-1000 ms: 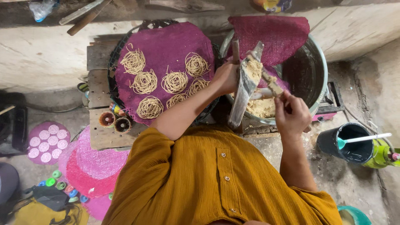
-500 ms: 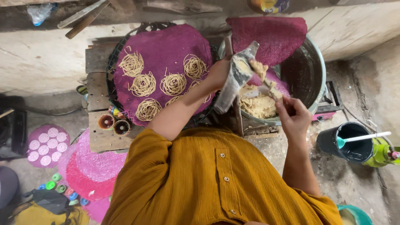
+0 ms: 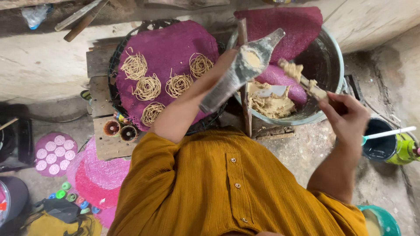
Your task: The person scoops dough from a large basin into a manual metal noodle press, presses the lever to extrude noodle strands, and gathers the strands into nests on a pink mesh tray. They arrange the finished nests on the tray and repeat the loading and pressing cycle with more dough.
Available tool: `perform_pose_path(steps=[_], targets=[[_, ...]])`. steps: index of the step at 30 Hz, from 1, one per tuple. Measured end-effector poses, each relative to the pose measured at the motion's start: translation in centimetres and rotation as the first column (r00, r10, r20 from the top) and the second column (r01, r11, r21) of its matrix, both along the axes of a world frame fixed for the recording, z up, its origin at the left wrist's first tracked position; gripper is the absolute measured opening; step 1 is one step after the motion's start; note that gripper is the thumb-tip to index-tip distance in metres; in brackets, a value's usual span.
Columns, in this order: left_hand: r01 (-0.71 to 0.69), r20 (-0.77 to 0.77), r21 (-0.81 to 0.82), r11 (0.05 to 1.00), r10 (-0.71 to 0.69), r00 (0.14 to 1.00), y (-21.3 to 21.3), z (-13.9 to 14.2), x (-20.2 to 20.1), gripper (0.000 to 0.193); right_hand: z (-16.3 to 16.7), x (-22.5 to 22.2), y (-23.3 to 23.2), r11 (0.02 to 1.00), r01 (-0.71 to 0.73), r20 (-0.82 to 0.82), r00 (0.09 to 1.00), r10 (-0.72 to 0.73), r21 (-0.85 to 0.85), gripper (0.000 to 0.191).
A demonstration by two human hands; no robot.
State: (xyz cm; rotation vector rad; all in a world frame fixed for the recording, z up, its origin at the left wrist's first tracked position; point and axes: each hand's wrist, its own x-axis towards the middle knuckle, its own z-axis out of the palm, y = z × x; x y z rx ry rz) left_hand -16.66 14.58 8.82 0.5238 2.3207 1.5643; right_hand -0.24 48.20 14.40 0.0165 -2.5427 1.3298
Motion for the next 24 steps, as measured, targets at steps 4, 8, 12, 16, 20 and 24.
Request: perform_pose_path(steps=[4, 8, 12, 16, 20, 24], targets=[[0.022, -0.238, -0.198, 0.980, -0.070, 0.969, 0.8, -0.3, -0.5, 0.019, 4.3, 2.1, -1.0, 0.816, -0.003, -0.195, 0.971, 0.142, 0.579, 0.022], [-0.005, -0.231, -0.237, 0.972, -0.052, 0.971, 2.0, -1.0, -0.3, 0.021, 5.4, 2.3, -1.8, 0.513, 0.157, -0.287, 0.940, 0.184, 0.844, 0.019], [0.021, 0.188, 0.364, 0.931, -0.096, 0.977, -0.2, -1.9, -0.3, 0.020, 4.7, 2.2, 0.8, 0.710, 0.132, -0.237, 0.970, 0.051, 0.692, 0.021], [0.424, -0.098, 0.548, 0.721, -0.448, 0.888, -4.3, -1.7, -2.1, 0.020, 0.8, 0.7, 2.6, 0.974, -0.048, -0.062, 0.996, 0.064, 0.222, 0.023], [0.359, -0.091, 0.702, 0.615, -0.422, 0.902, -5.7, -1.1, -3.3, 0.021, -3.1, -3.2, 1.2, 0.974, -0.182, -0.180, 0.962, 0.205, 0.136, 0.022], [0.306, -0.088, 0.747, 0.590, -0.370, 0.925, -5.3, -0.7, -3.4, 0.030, -4.4, -5.8, -0.9, 0.945, -0.155, -0.334, 0.909, 0.250, 0.287, 0.021]])
